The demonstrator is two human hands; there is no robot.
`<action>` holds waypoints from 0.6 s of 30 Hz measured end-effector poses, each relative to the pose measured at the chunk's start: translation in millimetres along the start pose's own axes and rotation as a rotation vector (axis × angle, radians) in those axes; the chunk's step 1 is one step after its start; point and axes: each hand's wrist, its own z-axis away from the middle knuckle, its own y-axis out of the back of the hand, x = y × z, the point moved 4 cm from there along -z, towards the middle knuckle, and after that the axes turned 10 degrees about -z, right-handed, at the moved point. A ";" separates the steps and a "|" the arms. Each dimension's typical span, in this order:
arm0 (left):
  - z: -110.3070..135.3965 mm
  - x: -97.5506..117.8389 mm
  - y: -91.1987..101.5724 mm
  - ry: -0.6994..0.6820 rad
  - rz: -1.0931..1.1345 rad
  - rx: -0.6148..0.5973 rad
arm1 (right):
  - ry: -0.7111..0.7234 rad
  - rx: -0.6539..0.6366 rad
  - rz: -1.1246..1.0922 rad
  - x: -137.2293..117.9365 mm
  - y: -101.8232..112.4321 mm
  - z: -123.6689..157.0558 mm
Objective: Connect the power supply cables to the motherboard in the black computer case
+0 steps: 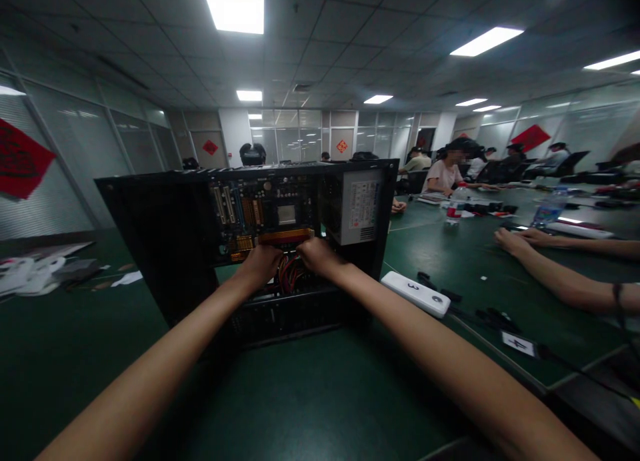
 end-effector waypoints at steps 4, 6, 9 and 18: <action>-0.6 1.0 0.8 -0.002 -0.005 0.002 | 0.012 -0.010 0.012 2.7 -5.3 -2.9; -1.2 0.9 0.8 -0.003 -0.006 0.003 | 0.021 0.002 0.009 4.5 -7.5 -4.0; -2.3 0.1 -0.5 0.000 -0.010 0.004 | 0.017 0.017 0.002 6.7 -9.6 -4.9; -5.9 -2.6 -5.5 -0.003 -0.002 0.023 | 0.005 -0.020 -0.016 6.6 -7.0 -3.7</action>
